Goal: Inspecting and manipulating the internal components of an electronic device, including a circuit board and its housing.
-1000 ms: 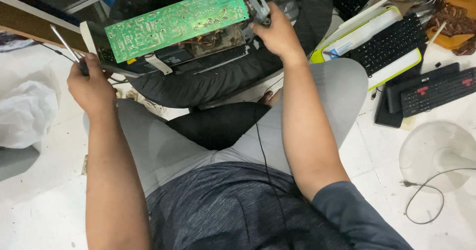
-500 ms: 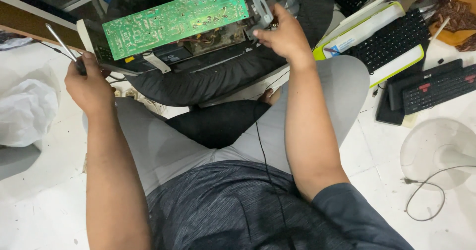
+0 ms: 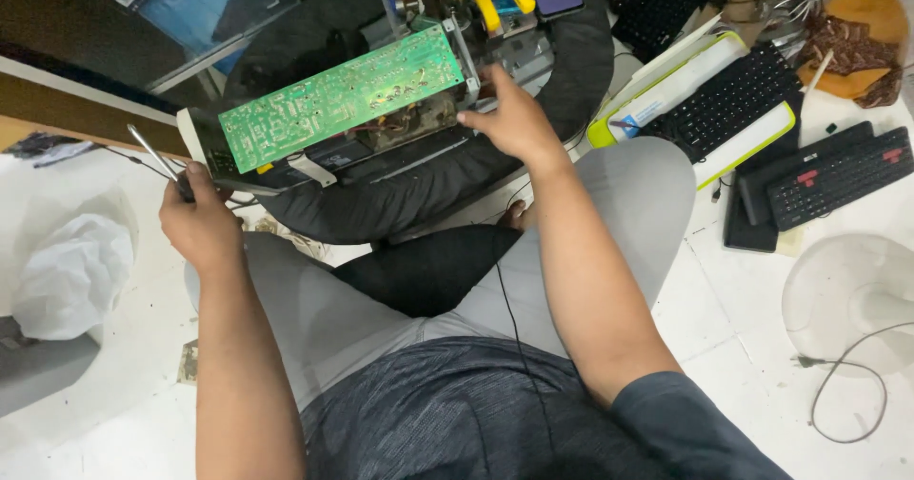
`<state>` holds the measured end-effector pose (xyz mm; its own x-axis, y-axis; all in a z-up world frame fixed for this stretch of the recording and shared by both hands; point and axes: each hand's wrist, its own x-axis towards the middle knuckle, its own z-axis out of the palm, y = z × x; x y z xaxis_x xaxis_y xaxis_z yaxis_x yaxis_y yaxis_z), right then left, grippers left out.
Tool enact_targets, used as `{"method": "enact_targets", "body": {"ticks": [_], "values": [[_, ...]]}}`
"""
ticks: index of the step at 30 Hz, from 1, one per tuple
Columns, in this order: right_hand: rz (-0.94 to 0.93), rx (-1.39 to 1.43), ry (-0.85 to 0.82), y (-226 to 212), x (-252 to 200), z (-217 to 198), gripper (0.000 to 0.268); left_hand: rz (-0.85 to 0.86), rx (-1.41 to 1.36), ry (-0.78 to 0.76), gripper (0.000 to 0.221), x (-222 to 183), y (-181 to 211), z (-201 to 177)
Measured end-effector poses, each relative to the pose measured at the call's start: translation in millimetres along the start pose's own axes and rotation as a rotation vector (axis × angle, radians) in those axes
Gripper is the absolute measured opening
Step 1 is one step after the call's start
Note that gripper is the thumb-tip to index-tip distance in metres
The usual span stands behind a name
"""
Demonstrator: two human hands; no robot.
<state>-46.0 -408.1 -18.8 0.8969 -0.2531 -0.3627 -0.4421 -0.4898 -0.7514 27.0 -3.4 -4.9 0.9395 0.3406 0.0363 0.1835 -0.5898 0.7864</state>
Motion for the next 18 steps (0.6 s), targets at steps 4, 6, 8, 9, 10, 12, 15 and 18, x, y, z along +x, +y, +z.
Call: {"method": "enact_targets", "body": {"ticks": [4, 6, 8, 9, 10, 12, 15, 18], "values": [[-0.011, 0.006, 0.0, 3.7, -4.1, -2.5, 0.093, -0.002, 0.035, 0.01, 0.037, 1.3, -1.2, 0.7], [-0.021, 0.078, 0.0, 4.3, -9.4, -4.8, 0.079, 0.046, 0.058, 0.023, 0.04, 5.7, -8.3, 2.1], [-0.144, 0.062, 0.186, 7.9, -28.1, -18.0, 0.059, 0.094, 0.116, 0.057, 0.038, 17.1, -36.3, 9.7], [-0.269, 0.042, 0.363, 6.6, -35.5, -24.3, 0.04, 0.134, 0.175, 0.094, 0.036, 27.4, -48.4, 12.9], [-0.299, 0.045, 0.365, -21.4, -73.2, -59.8, 0.04, 0.139, 0.164, 0.122, 0.036, 25.6, -41.1, 14.7], [-0.525, 0.451, 0.315, -61.5, -183.3, -104.0, 0.004, 0.033, 0.208, 0.085, 0.031, 14.9, -38.5, 9.2], [-0.578, 0.535, 0.135, -70.2, -189.1, -76.6, 0.005, 0.014, 0.201, 0.103, 0.033, 20.6, -35.0, 13.8], [-0.672, 0.601, 0.005, -75.8, -200.7, -72.3, 0.009, -0.007, 0.214, 0.097, 0.033, 14.1, -22.3, 10.6]]}}
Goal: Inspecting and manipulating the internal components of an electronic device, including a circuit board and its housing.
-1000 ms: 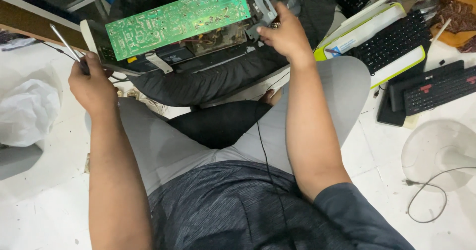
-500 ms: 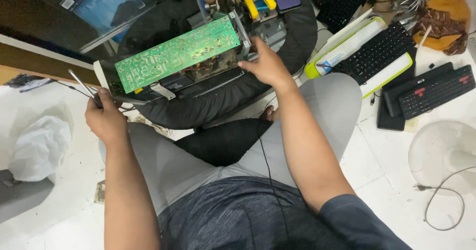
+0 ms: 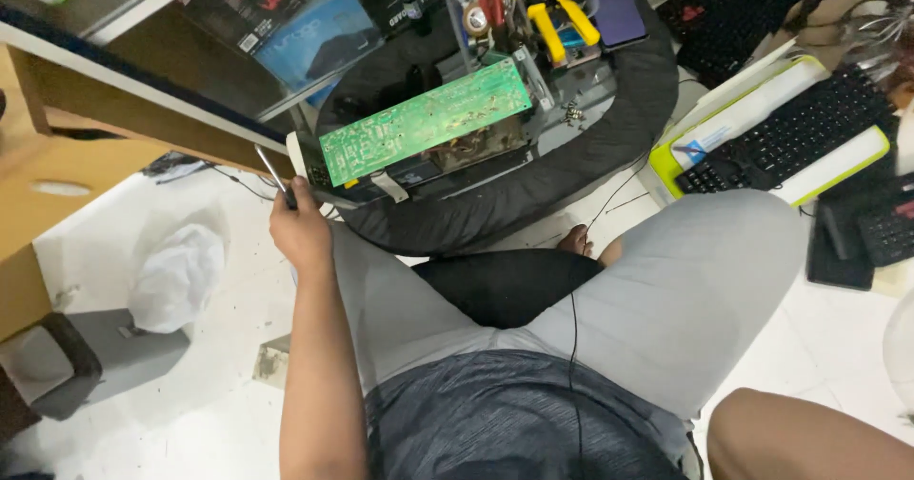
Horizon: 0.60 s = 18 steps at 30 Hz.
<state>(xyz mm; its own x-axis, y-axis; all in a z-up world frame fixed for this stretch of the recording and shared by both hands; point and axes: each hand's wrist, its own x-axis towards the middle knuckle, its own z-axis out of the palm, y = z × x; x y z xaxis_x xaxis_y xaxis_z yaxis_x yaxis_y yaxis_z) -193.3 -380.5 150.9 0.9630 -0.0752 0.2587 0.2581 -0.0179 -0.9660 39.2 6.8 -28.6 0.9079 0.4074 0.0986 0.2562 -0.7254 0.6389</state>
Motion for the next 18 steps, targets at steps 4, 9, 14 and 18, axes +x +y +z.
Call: {"method": "enact_targets", "body": {"ticks": [4, 9, 14, 18], "values": [[-0.084, 0.087, -0.15, -20.0, -6.5, -0.7, 0.016, 0.025, 0.015, 0.007, 0.035, 7.1, -11.4, 8.1], [-0.171, 0.244, -0.426, -29.4, 3.3, 20.3, 0.025, -0.002, 0.019, -0.041, 0.041, -0.4, -1.4, -3.0], [-0.263, 0.395, -0.723, -43.5, 24.2, 47.8, 0.034, -0.038, 0.03, -0.058, 0.042, 9.5, -13.1, 2.9], [-0.296, 0.509, -0.895, -51.4, 22.2, 65.0, 0.041, 0.002, 0.016, -0.048, 0.038, 1.7, -2.8, 2.0]]}}
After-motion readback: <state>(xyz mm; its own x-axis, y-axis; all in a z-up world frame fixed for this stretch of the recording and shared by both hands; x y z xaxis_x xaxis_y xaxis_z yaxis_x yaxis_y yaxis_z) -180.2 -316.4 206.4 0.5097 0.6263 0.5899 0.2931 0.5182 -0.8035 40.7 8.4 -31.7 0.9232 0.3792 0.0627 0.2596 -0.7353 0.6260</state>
